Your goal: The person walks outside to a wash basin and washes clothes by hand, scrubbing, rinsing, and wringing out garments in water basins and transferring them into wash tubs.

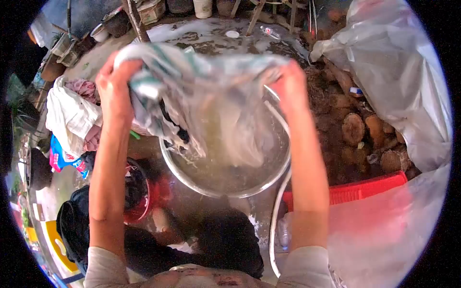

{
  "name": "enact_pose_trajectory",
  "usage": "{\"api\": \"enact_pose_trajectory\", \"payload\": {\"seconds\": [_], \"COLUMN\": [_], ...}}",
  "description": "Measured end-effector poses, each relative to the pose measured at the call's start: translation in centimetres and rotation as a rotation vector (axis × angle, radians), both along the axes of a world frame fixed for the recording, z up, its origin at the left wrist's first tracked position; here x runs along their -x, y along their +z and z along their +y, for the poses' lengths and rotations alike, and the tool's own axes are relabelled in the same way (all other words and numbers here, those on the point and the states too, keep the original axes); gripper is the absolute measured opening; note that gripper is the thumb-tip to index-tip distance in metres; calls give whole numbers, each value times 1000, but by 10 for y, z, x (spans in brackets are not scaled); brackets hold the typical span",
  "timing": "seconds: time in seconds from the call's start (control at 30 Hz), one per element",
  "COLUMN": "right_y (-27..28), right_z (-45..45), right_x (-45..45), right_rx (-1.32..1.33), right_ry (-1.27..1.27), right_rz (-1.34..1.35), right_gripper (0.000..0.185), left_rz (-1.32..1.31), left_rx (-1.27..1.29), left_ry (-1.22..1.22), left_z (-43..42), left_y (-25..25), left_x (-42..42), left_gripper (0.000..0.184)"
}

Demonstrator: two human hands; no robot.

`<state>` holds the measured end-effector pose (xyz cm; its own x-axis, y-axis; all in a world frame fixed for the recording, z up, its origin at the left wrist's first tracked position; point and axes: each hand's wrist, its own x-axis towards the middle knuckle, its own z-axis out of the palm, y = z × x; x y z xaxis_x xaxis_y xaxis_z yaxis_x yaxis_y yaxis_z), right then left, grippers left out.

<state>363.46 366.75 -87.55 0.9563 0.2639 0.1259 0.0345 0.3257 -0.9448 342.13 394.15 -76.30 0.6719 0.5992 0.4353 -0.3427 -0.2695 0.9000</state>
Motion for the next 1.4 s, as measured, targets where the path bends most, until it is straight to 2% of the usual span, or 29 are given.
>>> {"api": "enact_pose_trajectory", "payload": {"seconds": [0.03, 0.1, 0.13, 0.17, 0.23, 0.3, 0.37, 0.43, 0.5, 0.53, 0.57, 0.63, 0.73, 0.83, 0.87, 0.9, 0.93, 0.97, 1.03, 1.1, 1.13, 1.17, 1.2, 1.23, 1.27, 1.3, 1.33, 1.37, 1.4], "right_y": [21, 85, 87, 87, 74, 44, -1, -46, -106, -123, -214, -213, -245, -280, -281, -296, -316, -331, -333, -325, -296, -276, -331, -295, -267, -281, -243, -201, -156], "right_z": [-12, -11, -11, -13, -17, -13, -12, -14, -5, 2, 12, 16, 18, 14, 16, 18, 15, 13, 11, 6, 5, 1, -20, -19, -17, -18, -7, 4, 19], "right_x": [-15, 16, 16, 17, 15, 11, 10, 19, 36, 51, 62, 83, 72, 76, 92, 108, 122, 129, 131, 133, 129, 128, 120, 120, 117, 101, 97, 99, 104], "right_rx": [-89, -259, -280, -300, -270, -123, 168, 387, 528, 618, 837, 758, 1004, 1381, 1607, 1801, 1840, 1877, 1786, 1682, 1626, 1568, 1245, 1072, 967, 917, 1068, 1022, 995], "right_ry": [-11, -117, -125, -138, -95, -109, -144, -42, -76, 51, 148, 666, 664, 644, 690, 677, 693, 704, 797, 815, 786, 753, 643, 463, 295, 242, 176, 181, 90], "right_rz": [-55, -241, -262, -279, -257, -196, -216, -41, -263, -42, -239, 5, -57, -169, -185, -239, -315, -396, -283, -138, -54, 31, 173, 315, 244, 233, 66, -1, -79], "right_gripper": [19, 18, 17, 17, 14, 12, 11, 12, 16, 26, 39, 48, 65, 92, 112, 106, 97, 89, 75, 63, 56, 50, 35, 27, 28, 28, 30, 32, 33], "left_rz": [-86, -181, -242, -142, 42, 292, 381, 426, 392, 446, 497, 794, 777, 1124, 1196, 1210, 1223, 1263, 1334, 1349, 1414, 1316, 1213, 1109, 1045, 978, 865, 748, 685], "left_rx": [56, 45, -13, -261, -466, -574, -391, -309, 160, -13, -186, -493, -996, -1037, -1038, -1094, -1146, -1162, -1181, -976, -849, -691, -535, -381, -264, -151, -54, 42, -39], "left_ry": [-3, -28, -3, 128, 143, 181, 101, 96, 180, 352, 523, -18, -489, -282, -319, -398, -477, -567, -754, -754, -586, -510, -438, -367, -287, -207, -162, -119, -75], "left_z": [3, 16, 18, 32, 46, 54, 53, 61, 52, 22, -16, -46, -41, -32, -34, -35, -36, -39, -44, -44, -50, -38, -20, -6, 1, 9, 19, 27, 29], "left_y": [6, -4, -9, -24, -66, -125, -191, -260, -333, -353, -371, -362, -367, -404, -408, -440, -495, -491, -487, -484, -413, -406, -402, -398, -356, -309, -297, -286, -256], "left_x": [-6, -23, -27, -33, -38, -38, -27, -10, 10, 21, 23, 35, 31, 26, 28, 35, 46, 49, 55, 66, 57, 55, 62, 66, 63, 58, 56, 53, 50], "left_gripper": [20, 22, 27, 32, 27, 21, 17, 17, 27, 33, 40, 54, 58, 57, 56, 52, 49, 47, 44, 44, 46, 44, 42, 40, 35, 30, 25, 20, 20]}}
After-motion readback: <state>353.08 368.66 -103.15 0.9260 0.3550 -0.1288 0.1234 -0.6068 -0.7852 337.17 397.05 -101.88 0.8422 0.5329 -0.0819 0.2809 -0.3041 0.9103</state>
